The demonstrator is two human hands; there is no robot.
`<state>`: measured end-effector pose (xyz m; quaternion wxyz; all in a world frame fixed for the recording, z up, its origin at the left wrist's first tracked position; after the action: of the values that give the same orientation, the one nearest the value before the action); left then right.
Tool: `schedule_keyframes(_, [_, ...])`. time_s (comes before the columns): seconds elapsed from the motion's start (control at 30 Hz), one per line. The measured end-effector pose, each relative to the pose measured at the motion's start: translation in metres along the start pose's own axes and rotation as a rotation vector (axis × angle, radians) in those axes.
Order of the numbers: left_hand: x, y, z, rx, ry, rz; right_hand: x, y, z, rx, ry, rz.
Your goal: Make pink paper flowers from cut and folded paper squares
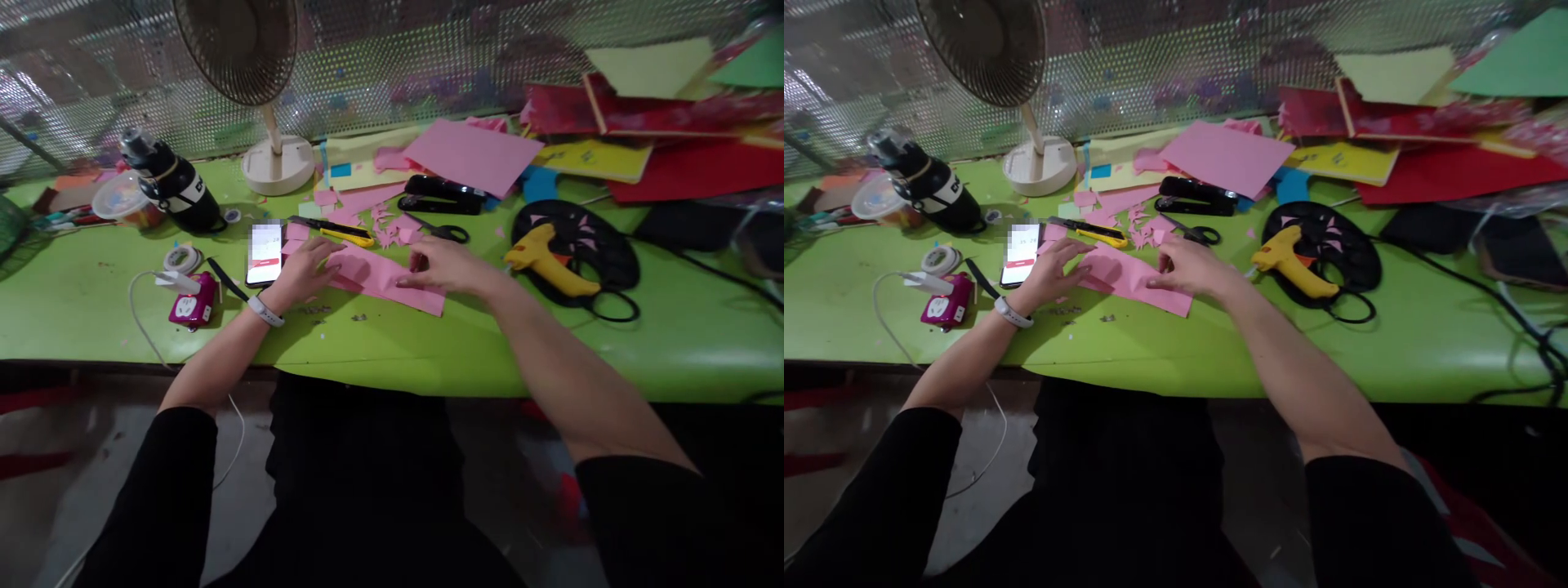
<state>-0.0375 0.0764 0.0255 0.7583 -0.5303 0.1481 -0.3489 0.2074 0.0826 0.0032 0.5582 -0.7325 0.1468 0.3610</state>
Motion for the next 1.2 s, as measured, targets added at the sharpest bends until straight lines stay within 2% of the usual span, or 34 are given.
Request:
schedule_keyframes(0.13, [-0.001, -0.004, 0.0, 0.074, -0.035, -0.017, 0.003, -0.001, -0.005, 0.043, 0.072, 0.15])
schedule_keyframes(0.23, [0.002, -0.012, 0.001, 0.126, -0.088, -0.026, 0.002, -0.008, -0.007, 0.137, 0.002, 0.196])
schedule_keyframes(0.37, [0.001, -0.019, 0.001, 0.126, -0.262, -0.146, 0.001, -0.02, -0.012, 0.305, -0.109, 0.28])
schedule_keyframes(0.43, [-0.002, -0.013, -0.001, 0.041, -0.383, -0.342, 0.0, -0.021, -0.015, 0.379, -0.145, 0.449])
schedule_keyframes(0.5, [0.0, 0.003, -0.003, -0.132, -0.481, -0.616, -0.004, -0.016, -0.016, 0.425, -0.182, 0.647])
schedule_keyframes(0.57, [0.01, 0.019, -0.004, -0.316, -0.527, -0.909, -0.011, -0.007, -0.017, 0.428, -0.203, 0.816])
schedule_keyframes(0.63, [0.019, 0.03, -0.001, -0.408, -0.537, -1.151, -0.02, 0.004, -0.019, 0.379, -0.202, 0.941])
schedule_keyframes(0.73, [0.017, 0.035, 0.008, -0.32, -0.592, -1.32, -0.033, 0.017, -0.026, 0.225, -0.194, 1.037])
schedule_keyframes(0.83, [0.011, 0.042, 0.011, -0.231, -0.679, -1.334, -0.048, 0.024, -0.035, 0.044, -0.26, 0.959])
schedule_keyframes(0.87, [0.01, 0.044, 0.011, -0.219, -0.695, -1.335, -0.052, 0.023, -0.037, 0.031, -0.313, 0.88])
schedule_keyframes(0.97, [0.012, 0.051, 0.012, -0.161, -0.708, -1.363, -0.064, 0.018, -0.044, 0.103, -0.521, 0.623])
schedule_keyframes(1.03, [0.013, 0.053, 0.011, -0.101, -0.699, -1.361, -0.066, 0.02, -0.045, 0.108, -0.587, 0.587])
schedule_keyframes(1.1, [0.015, 0.055, 0.009, -0.073, -0.683, -1.321, -0.06, 0.024, -0.041, 0.105, -0.53, 0.681])
schedule_keyframes(1.2, [0.019, 0.055, 0.003, -0.074, -0.677, -1.292, -0.043, 0.029, -0.035, 0.173, -0.295, 0.85])
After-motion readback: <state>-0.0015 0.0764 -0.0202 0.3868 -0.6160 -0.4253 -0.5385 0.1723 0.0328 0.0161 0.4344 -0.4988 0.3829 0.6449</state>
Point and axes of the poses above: each hand's wrist, its own z-axis towards the middle knuckle, its own y-axis out of the palm, x = y × z, the point moved 7 cm from there along z, towards the middle knuckle, and after that the axes turned 15 degrees about z, right-handed, at the moved point
